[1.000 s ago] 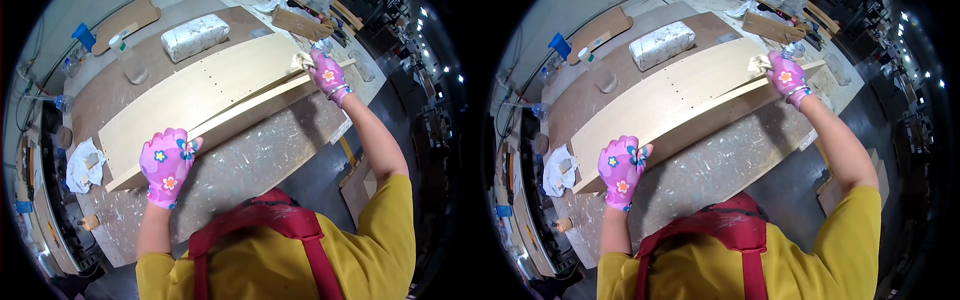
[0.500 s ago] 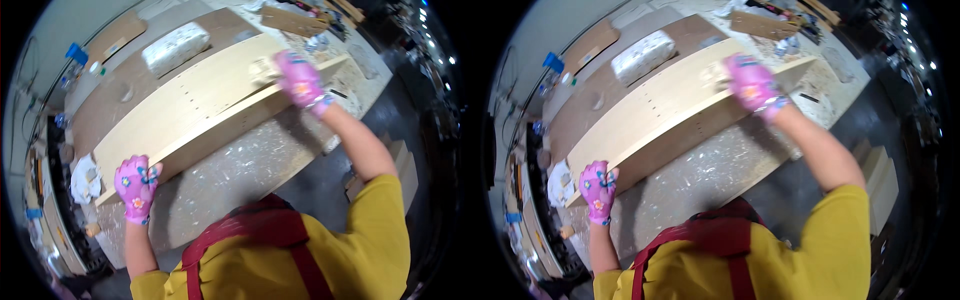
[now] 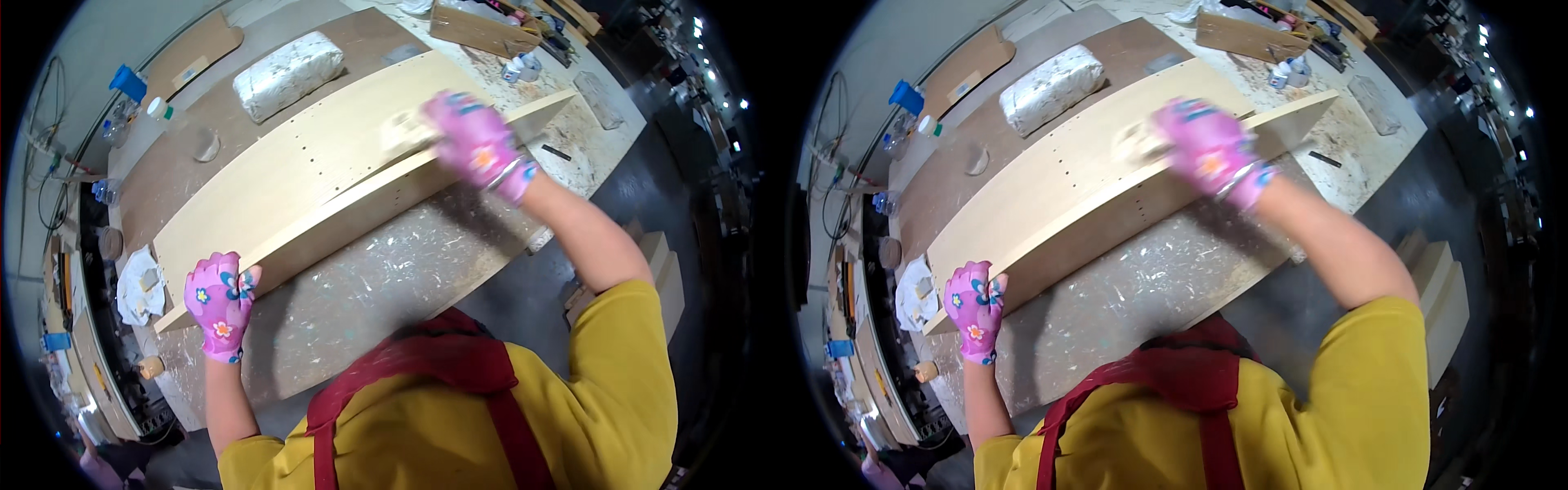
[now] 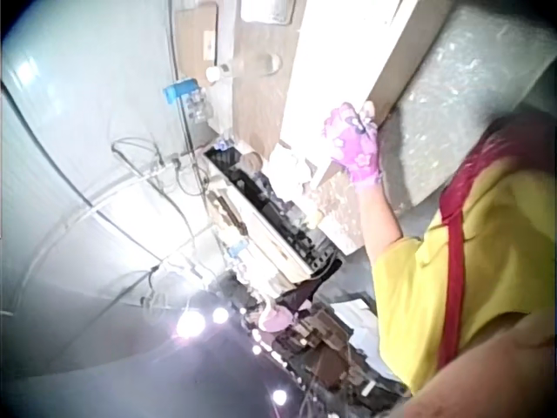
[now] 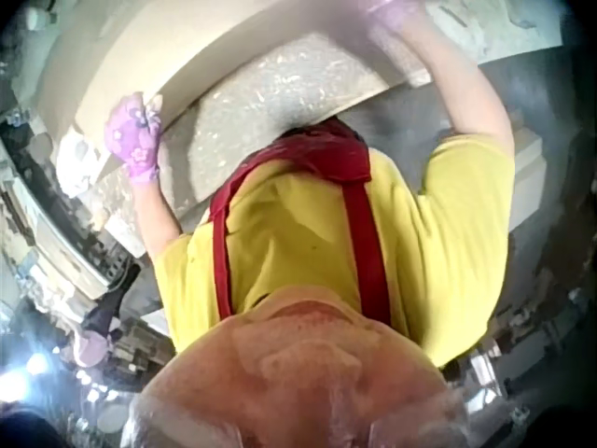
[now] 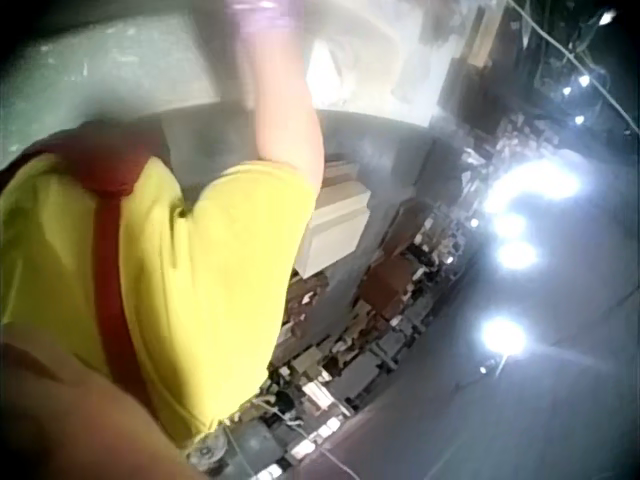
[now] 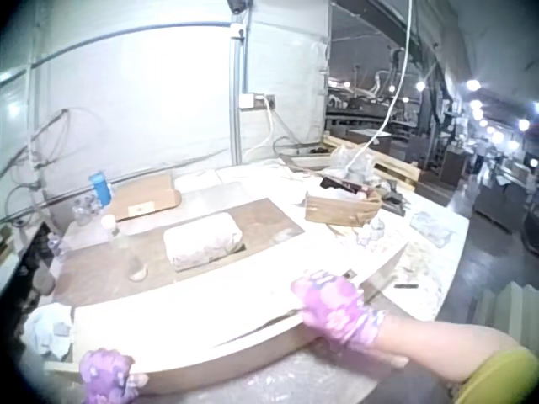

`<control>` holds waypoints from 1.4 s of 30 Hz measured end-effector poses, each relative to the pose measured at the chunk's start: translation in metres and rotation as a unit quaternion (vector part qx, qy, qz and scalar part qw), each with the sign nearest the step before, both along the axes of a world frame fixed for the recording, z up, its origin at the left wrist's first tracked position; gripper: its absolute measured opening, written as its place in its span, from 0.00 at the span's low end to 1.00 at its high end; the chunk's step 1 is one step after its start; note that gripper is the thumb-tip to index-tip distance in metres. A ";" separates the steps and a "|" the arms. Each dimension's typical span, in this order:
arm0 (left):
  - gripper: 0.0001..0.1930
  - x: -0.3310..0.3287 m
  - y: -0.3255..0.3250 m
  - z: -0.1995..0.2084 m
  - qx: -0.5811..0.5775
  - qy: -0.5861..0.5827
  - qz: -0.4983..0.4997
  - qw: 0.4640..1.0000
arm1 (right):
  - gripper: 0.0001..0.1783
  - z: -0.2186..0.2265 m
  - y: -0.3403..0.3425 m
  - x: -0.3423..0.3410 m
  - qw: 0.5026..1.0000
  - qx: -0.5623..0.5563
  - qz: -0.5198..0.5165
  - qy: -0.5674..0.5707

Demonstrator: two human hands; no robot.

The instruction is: The person wipes multiple light-colored wooden panels on a workbench using a cloth. They pour liquid from a bottle onto the cloth and repeatedly wipe the panels' surfaces and edges. The person also stacks and repositions the panels during the process.

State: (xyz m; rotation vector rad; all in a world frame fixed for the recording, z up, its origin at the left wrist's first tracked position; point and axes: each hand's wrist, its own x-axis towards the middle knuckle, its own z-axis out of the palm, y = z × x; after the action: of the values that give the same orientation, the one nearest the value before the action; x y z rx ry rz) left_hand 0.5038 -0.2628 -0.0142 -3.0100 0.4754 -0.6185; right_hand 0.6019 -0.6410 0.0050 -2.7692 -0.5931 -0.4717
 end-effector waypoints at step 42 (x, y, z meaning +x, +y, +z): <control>0.17 0.078 -0.179 0.033 -0.046 0.242 -0.058 0.967 | 0.22 -0.207 -0.279 0.051 0.762 0.532 -0.358 0.091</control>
State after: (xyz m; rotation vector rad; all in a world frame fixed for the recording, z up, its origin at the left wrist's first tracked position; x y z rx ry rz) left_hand 0.5813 -0.4420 0.0184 -3.2294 0.6581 0.1106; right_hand 0.6525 -0.9203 -0.2023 -1.7463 0.6683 -0.4566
